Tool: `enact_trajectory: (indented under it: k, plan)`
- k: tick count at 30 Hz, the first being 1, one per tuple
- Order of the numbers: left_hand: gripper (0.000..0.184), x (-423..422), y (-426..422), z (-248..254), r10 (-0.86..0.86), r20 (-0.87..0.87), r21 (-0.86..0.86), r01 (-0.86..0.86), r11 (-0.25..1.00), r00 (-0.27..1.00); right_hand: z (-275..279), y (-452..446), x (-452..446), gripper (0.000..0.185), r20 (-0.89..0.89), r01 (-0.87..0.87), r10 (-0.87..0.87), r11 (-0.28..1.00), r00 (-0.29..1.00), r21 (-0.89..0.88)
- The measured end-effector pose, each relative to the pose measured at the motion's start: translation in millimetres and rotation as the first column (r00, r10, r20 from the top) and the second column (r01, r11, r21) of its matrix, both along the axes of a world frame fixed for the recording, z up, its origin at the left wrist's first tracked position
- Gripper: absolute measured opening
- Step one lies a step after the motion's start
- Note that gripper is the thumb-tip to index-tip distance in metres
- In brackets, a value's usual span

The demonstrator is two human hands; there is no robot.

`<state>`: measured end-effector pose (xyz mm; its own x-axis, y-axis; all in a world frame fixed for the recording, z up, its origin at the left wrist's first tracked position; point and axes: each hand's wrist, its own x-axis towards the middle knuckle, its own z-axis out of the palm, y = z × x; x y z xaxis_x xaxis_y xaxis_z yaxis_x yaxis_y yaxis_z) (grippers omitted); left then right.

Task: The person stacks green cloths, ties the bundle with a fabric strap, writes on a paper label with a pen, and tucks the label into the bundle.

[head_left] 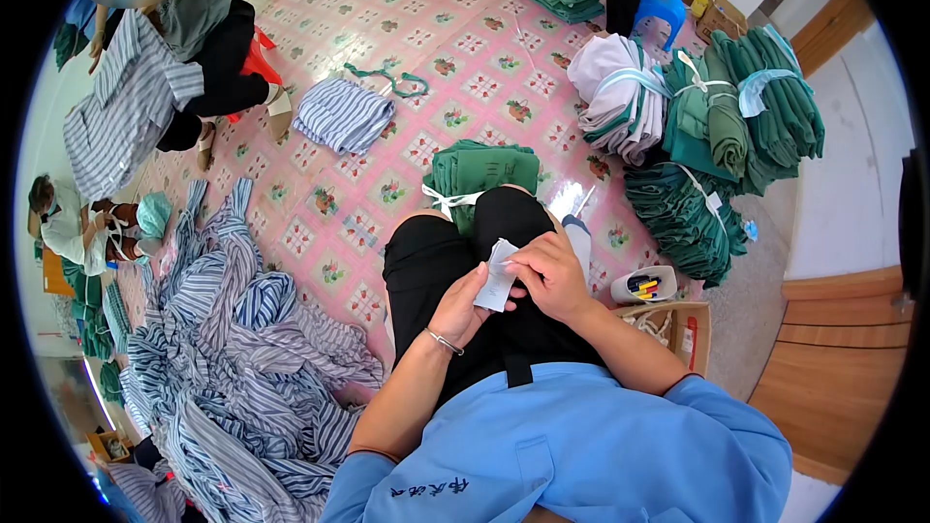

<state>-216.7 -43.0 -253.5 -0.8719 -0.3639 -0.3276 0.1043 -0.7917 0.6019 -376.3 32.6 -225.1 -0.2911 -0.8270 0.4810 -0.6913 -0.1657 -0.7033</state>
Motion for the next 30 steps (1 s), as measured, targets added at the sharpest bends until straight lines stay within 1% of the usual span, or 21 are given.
enact_trajectory:
  k: [4, 7, 10, 13, 16, 19, 21, 25, 28, 29, 30]
  plan:
    - [0.048, -2, 0, 3, 0.006, 0.011, -0.004, -0.006, 1.0, 1.0, -2, 3, -3, 0.01, 0.056, 0.056, -0.058, 0.998, 0.997, 0.038]
    - [0.049, -2, 1, 1, 0.009, 0.016, -0.009, -0.008, 1.0, 1.0, -1, 3, -3, 0.01, 0.055, 0.054, -0.056, 0.998, 0.997, 0.028]
    - [0.049, -1, 0, 3, 0.012, 0.018, -0.015, -0.012, 1.0, 1.0, 3, 6, -3, 0.01, 0.025, 0.029, -0.029, 1.0, 0.999, 0.007]
    - [0.05, -1, 1, 3, 0.01, 0.015, -0.024, -0.01, 1.0, 1.0, 8, 8, -4, 0.01, 0.016, 0.054, -0.054, 0.998, 0.998, -0.042]
    - [0.051, -3, 3, -2, -0.002, 0.009, 0.002, 0.002, 1.0, 1.0, 12, 8, -14, 0.011, -0.077, 0.048, -0.058, 0.991, 0.995, -0.124]
    - [0.052, -1, 1, -5, 0.008, 0.0, -0.015, -0.008, 1.0, 1.0, 11, 6, -17, 0.01, -0.008, 0.175, -0.176, 0.98, 0.984, -0.095]
    - [0.051, 0, -1, -5, -0.021, -0.044, -0.015, 0.02, 1.0, 0.999, 5, 5, -17, 0.009, -0.011, 0.168, -0.169, 0.982, 0.986, -0.083]
    - [0.051, 0, -3, -5, -0.04, -0.058, 0.027, 0.041, 0.999, 0.998, 7, 4, -12, 0.008, 0.029, 0.124, -0.124, 0.992, 0.992, -0.017]
    - [0.052, 1, -2, -6, -0.044, -0.055, 0.01, 0.044, 0.999, 0.998, 11, 2, -10, 0.008, 0.046, 0.126, -0.127, 0.992, 0.991, 0.01]
    - [0.052, 1, -2, -5, -0.039, -0.067, 0.004, 0.039, 0.999, 0.997, 13, 2, -9, 0.007, 0.044, 0.136, -0.138, 0.99, 0.989, 0.05]
    - [0.052, 1, -3, -6, -0.04, -0.068, 0.021, 0.042, 0.999, 0.997, 12, 1, -11, 0.007, 0.046, 0.124, -0.126, 0.991, 0.991, 0.047]
